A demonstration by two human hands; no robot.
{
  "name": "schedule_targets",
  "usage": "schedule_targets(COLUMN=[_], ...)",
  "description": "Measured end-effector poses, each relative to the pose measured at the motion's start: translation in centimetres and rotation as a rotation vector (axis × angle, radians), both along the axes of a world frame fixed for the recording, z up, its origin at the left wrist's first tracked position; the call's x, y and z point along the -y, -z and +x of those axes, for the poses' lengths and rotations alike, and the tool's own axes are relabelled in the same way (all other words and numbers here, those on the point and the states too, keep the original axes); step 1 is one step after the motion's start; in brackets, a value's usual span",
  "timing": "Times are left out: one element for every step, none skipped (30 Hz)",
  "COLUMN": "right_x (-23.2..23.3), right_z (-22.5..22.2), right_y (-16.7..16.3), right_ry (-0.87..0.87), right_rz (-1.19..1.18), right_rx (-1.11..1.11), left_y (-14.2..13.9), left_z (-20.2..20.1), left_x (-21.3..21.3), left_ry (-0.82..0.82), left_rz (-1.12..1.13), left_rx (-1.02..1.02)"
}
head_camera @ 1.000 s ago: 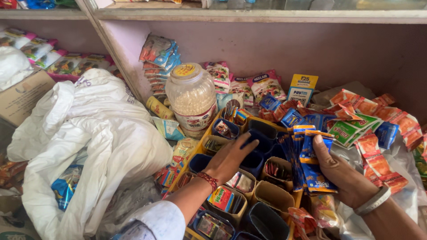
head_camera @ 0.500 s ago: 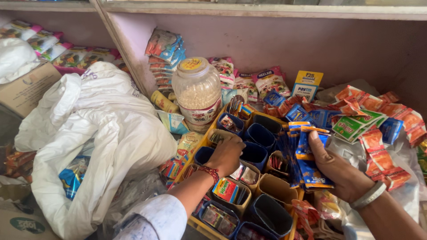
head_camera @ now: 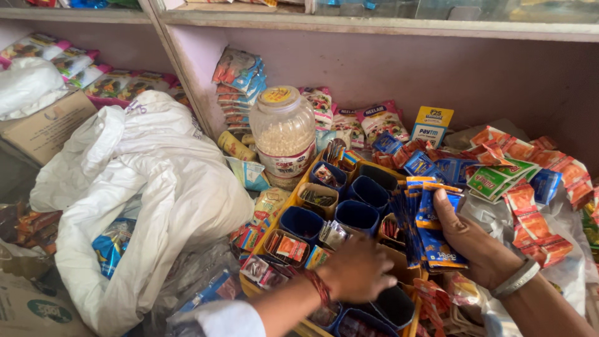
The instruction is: The person organizes snack items in a small store. They place a large plastic jar on a shelf, then pick up a long strip of blue-wrapped snack packets from a cardboard box. They separate the packets and arrange them into a yellow compartmentalized tray on the floor.
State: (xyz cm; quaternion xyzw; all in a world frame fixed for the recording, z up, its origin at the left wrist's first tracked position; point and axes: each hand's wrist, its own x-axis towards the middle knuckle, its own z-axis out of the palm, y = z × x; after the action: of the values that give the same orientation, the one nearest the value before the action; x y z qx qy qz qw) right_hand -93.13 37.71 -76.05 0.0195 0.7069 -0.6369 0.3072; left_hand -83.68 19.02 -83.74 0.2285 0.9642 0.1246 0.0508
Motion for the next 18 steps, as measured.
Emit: schedule_targets(right_x=[-0.2,-0.4,-0.6,-0.8,-1.0,-1.1,-1.2,-1.3,-1.4,-1.4,-1.3,-1.3,-1.3,-1.3,-1.4,-1.5,-1.6,-1.9], right_z=[0.1,0.1,0.1,0.2,0.2,0.1,0.1,0.1,0.2,0.3,0.3,0.4,0.4,0.3,0.3,0.3,0.2,0.2], right_y=[0.1,0.2,0.4,0.7,0.9,1.2,1.4,1.7,1.9,2.1,2.3,2.4,2.4,2.5,2.6,2.7,2.9,3.1], right_ry=[-0.004,0.009,0.022,0.036,0.025,0.011,-0.007,-0.007,-0.008,-0.010,-0.022,-0.034,-0.045,-0.026,-0.008,0.010,0.006,0.004], right_rz=[-0.017,-0.007,0.002,0.012,0.019,0.027,0.035,0.038,0.040,0.042,0.038,0.034,0.033,0.083,0.132,0.179,0.148,0.117], right_rx=[-0.024,-0.018,-0.011,-0.003,0.015,0.031,0.047,0.057,0.066,0.077,0.080,0.081,0.082,0.097,0.111,0.126,0.122,0.118], left_y=[0.3,0.7,1.1,1.6,2.1,2.6,3.1,3.5,3.8,4.1,4.3,4.4,4.4,4.3,4.3,4.2,4.1,4.1], left_z=[1.0,1.9,2.3,2.8,3.3,3.6,4.2,4.9,5.1,5.3,5.4,5.5,5.4,5.3,5.2,5.2,5.2,5.3], left_x=[-0.6,-1.0,-1.2,-1.4,-1.6,-1.6,-1.3,-1.0,-0.8,-0.7,-0.7,-0.7,-0.8,-0.9,-1.0,-1.0,-1.1,-1.1], left_ry=[-0.010,-0.021,-0.032,-0.041,-0.050,-0.062,-0.014,0.034,0.083,0.071,0.061,0.051,0.064,0.076,0.087,0.077,0.066,0.058], left_rz=[0.042,0.085,0.126,0.146,0.166,0.186,0.182,0.178,0.172,0.145,0.119,0.093,0.078,0.065,0.051,0.063,0.077,0.090], left_rx=[-0.016,-0.030,-0.043,0.003,0.050,0.094,0.035,-0.022,-0.078,-0.060,-0.043,-0.027,-0.019,-0.014,-0.007,0.026,0.061,0.095])
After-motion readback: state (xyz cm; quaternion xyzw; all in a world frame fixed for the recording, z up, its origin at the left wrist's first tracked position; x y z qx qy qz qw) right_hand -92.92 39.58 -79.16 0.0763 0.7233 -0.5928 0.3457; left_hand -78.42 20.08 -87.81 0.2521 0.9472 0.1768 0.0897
